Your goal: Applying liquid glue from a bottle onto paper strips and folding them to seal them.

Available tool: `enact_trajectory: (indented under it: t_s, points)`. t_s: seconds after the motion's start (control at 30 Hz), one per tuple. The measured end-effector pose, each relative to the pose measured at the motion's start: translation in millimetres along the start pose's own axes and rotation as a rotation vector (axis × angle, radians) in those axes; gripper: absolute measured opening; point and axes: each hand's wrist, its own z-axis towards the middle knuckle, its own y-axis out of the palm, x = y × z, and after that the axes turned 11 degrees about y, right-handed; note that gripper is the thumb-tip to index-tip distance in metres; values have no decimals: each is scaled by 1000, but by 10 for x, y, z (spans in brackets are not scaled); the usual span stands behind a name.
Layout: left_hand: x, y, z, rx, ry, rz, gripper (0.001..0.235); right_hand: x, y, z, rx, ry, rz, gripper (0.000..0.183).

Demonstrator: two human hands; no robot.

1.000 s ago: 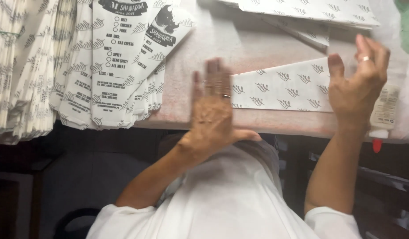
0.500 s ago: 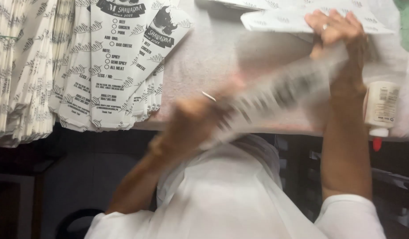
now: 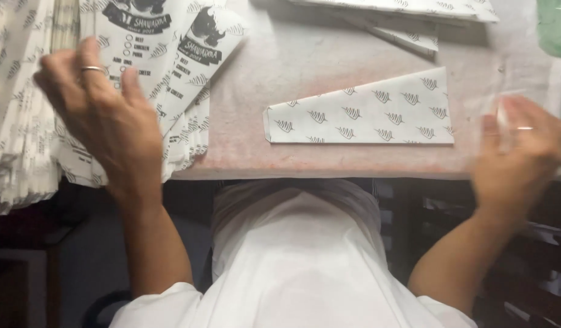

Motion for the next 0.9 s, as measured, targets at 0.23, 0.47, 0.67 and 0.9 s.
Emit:
enact_trajectory:
  t_s: [0.23, 0.47, 0.67, 0.9]
  points:
    - [1165, -224, -846, -803, 992, -448, 27, 711, -120, -262, -138, 697, 45, 60]
    - [1262, 981, -1941, -1194, 481, -971, 54, 387, -58, -109, -43, 784, 145, 51]
    - [1201, 1223, -1830, -1116, 598, -922, 50, 399, -85, -112, -66, 701, 133, 51]
    - [1187, 1553, -1762, -1019, 693, -878, 46, 429, -74, -165, -70, 707, 104, 51]
